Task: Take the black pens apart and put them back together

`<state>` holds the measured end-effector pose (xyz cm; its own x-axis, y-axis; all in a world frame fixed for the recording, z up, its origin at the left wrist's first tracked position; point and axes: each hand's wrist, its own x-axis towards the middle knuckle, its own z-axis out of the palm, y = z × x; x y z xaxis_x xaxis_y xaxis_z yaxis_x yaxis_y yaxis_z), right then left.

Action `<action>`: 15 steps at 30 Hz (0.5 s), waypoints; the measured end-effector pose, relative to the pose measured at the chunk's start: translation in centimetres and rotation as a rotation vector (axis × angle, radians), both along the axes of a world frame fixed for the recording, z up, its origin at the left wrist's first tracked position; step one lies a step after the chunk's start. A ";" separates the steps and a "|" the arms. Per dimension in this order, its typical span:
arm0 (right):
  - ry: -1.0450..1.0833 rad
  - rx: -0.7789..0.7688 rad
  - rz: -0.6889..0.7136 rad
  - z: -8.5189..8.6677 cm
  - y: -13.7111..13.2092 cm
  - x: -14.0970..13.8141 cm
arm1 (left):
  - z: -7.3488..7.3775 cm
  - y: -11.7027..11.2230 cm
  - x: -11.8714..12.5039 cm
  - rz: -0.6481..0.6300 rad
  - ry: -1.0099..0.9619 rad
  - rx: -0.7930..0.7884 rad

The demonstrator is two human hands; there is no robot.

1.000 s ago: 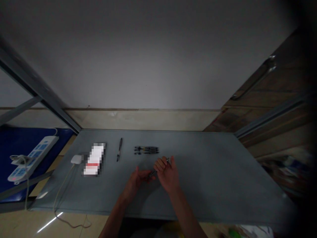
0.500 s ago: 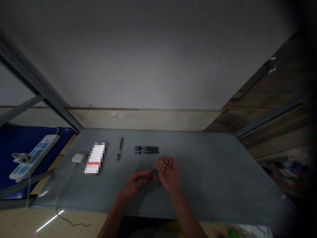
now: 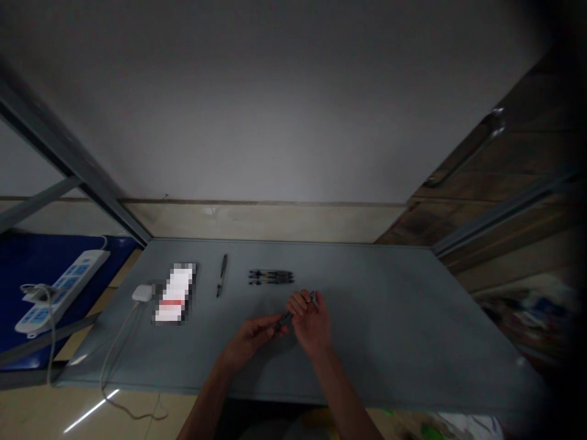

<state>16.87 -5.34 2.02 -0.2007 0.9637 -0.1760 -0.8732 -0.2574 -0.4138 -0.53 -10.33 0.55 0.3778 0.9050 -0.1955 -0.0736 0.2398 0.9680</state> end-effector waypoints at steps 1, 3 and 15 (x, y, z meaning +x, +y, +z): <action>-0.006 0.005 -0.006 0.0 0.0 -0.1 | 0.0 0.0 0.0 -0.001 0.013 0.008; -0.010 0.008 -0.016 -0.1 0.0 -0.2 | 0.0 0.1 0.0 -0.003 0.024 0.025; -0.250 0.187 -0.165 1.8 0.3 1.1 | 0.1 0.1 0.8 0.276 -0.340 -0.089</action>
<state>17.96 -5.00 3.85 -0.0130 0.9998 -0.0177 -0.7625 -0.0214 -0.6466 0.25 -10.26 0.69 0.1803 0.9664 -0.1834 -0.4568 0.2474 0.8545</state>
